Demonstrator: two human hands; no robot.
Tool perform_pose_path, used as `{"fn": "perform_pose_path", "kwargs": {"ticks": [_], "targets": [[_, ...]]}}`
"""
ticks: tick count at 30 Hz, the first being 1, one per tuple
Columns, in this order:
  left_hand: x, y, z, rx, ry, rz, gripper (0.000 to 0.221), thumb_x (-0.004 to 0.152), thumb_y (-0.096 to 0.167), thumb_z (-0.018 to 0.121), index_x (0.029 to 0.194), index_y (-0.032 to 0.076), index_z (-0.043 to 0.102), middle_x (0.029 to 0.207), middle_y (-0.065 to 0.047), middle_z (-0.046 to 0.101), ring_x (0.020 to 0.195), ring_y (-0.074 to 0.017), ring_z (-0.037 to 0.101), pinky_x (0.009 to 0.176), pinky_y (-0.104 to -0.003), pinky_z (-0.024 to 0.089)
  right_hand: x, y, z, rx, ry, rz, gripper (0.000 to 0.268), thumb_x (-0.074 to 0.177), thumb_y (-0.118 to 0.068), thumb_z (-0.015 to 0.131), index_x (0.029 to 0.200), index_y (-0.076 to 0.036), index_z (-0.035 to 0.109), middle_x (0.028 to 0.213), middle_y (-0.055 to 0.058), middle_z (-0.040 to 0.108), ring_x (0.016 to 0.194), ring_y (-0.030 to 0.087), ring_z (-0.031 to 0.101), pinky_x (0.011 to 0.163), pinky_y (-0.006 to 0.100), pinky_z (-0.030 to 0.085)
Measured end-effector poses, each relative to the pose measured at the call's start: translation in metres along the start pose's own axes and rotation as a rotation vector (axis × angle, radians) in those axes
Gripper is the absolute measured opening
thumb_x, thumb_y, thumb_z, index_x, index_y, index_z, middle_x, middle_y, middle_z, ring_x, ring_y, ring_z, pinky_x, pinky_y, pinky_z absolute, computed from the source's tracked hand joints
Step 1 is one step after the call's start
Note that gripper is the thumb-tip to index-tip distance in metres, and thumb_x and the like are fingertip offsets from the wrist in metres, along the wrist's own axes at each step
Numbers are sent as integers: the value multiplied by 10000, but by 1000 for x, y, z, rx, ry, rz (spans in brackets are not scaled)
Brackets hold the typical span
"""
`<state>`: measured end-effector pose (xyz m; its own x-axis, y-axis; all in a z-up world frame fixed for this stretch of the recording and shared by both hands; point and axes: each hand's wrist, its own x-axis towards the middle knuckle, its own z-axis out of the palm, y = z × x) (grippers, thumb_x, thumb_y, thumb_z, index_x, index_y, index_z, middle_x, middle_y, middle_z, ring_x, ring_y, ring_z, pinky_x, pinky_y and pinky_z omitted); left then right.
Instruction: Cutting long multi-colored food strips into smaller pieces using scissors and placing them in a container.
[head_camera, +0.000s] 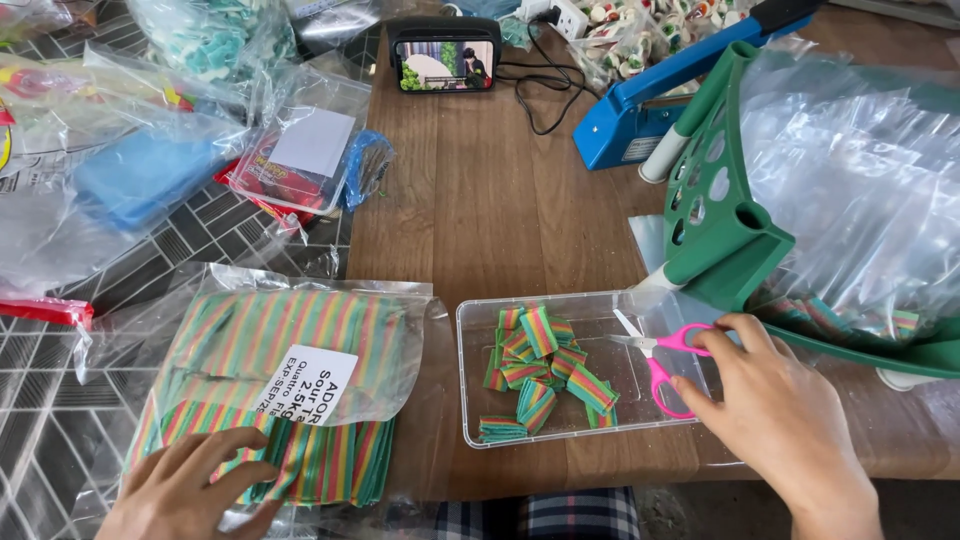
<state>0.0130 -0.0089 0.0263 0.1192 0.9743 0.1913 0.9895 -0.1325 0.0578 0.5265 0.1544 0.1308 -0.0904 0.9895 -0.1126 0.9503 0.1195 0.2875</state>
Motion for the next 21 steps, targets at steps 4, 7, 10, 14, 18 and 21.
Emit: {"fn": "perform_pose_path", "kwargs": {"ticks": [4, 7, 10, 14, 18, 21], "targets": [[-8, 16, 8, 201, 6, -146, 257, 736, 570, 671, 982, 506, 704, 1289, 231, 590, 1008, -133, 688, 892, -408, 617, -5, 0, 5, 104, 55, 80, 353, 896, -503, 609, 1188, -313, 661, 1225, -106, 585, 917, 222, 750, 653, 464, 636], [-10, -2, 12, 62, -37, -72, 313, 778, 541, 720, 1087, 490, 720, 1264, 208, 632, 923, -126, 725, 857, -407, 621, -14, 7, -3, 269, 212, -3, 203, 989, -401, 561, 1071, -290, 709, 1025, -105, 679, 823, 214, 718, 556, 439, 567], [-12, -20, 21, -25, -126, 14, 400, 787, 515, 736, 1183, 478, 699, 1373, 162, 585, 1105, -145, 691, 940, -489, 599, -30, 37, 17, 422, 543, -61, 164, 1001, -278, 686, 1102, -185, 775, 1129, -55, 746, 899, 145, 700, 747, 314, 504], [-10, -35, 23, -191, -95, 147, 315, 796, 371, 771, 1110, 396, 758, 1351, 69, 616, 1069, -115, 726, 890, -427, 630, -67, 85, 99, 1179, 518, 135, 240, 1019, 33, 619, 1250, 71, 671, 1211, 220, 698, 1014, 293, 678, 951, 365, 565], [-11, -1, 7, -138, 46, -100, 179, 769, 340, 722, 873, 473, 782, 1281, 233, 676, 953, -78, 750, 853, -403, 592, -95, 83, 157, 1141, 615, 314, 236, 1081, 120, 641, 1316, 129, 666, 1221, 262, 700, 946, 347, 714, 888, 374, 581], [-13, 2, 11, -94, 72, -108, 188, 807, 350, 691, 970, 410, 763, 1237, 222, 706, 962, -98, 749, 877, -414, 614, -82, 79, 208, 800, 839, 256, 163, 1076, -20, 837, 1226, 15, 784, 1222, 151, 721, 988, 223, 637, 922, 317, 490]]}}
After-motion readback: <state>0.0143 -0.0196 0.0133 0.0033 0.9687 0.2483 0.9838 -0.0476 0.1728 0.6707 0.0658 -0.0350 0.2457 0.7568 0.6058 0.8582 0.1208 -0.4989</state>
